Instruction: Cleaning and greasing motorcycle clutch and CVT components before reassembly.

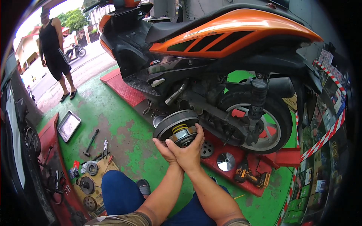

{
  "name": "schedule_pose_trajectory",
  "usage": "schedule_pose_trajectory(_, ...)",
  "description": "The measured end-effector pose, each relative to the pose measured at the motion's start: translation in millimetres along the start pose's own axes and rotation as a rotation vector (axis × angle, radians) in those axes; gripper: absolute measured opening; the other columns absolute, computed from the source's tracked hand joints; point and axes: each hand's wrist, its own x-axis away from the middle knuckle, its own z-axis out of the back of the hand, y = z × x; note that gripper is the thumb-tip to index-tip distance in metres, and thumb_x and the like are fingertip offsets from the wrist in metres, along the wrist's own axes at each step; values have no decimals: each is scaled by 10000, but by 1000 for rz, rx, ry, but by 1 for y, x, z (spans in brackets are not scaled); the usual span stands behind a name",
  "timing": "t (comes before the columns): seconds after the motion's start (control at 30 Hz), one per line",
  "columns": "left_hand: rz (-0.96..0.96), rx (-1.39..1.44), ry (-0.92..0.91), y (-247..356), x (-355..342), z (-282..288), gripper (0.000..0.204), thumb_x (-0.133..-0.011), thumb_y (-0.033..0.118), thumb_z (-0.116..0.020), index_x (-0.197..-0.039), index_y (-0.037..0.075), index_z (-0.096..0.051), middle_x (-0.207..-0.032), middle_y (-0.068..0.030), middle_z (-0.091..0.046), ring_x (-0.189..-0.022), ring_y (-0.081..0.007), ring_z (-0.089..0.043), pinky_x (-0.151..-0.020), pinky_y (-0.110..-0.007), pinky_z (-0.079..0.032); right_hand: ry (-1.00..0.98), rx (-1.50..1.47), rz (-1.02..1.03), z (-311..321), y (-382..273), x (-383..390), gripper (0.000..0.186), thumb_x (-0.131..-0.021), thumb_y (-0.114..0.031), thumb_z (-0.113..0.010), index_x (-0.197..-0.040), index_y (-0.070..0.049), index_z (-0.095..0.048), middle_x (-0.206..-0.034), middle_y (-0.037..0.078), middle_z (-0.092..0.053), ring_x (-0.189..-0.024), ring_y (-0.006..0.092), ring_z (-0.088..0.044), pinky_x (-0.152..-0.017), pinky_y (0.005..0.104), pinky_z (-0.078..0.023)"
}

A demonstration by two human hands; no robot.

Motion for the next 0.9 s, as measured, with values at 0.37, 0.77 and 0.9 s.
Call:
schedule_pose_trajectory(0.37, 94, 272, 261, 56, -37, -26, 807, -1037, 594, -144, -1515, 42, -487, -1476, -238, -565, -1363, -471, -543, -1153, -642, -449, -52, -117, 131, 5, 27, -13, 421, -1036, -222, -662, -1354, 44, -589, -1234, 196, -698, -1084, 253, -710, -961, 383, -569)
schedule_pose_trajectory(0.77, 92, 258, 305, 67, -31, -72, 812, -1061, 653, -157, -1534, 75, -475, -1532, -183, -526, -1404, -411, -513, -1189, -590, -412, 157, -836, -301, -45, -9, -47, 763, -1076, -633, -460, -1383, 63, -514, -1334, 171, -606, -1212, 277, -623, -1043, 402, -501)
schedule_pose_trajectory(0.9, 41, 229, 268, 78, -37, -84, 843, -1059, 687, -161, -1537, 61, -463, -1531, -175, -524, -1404, -388, -515, -1187, -572, -419, 248, -949, -294, -63, -32, -57, 717, -1115, -574, -394, -1384, 72, -551, -1268, 169, -664, -1170, 243, -641, -1013, 362, -500)
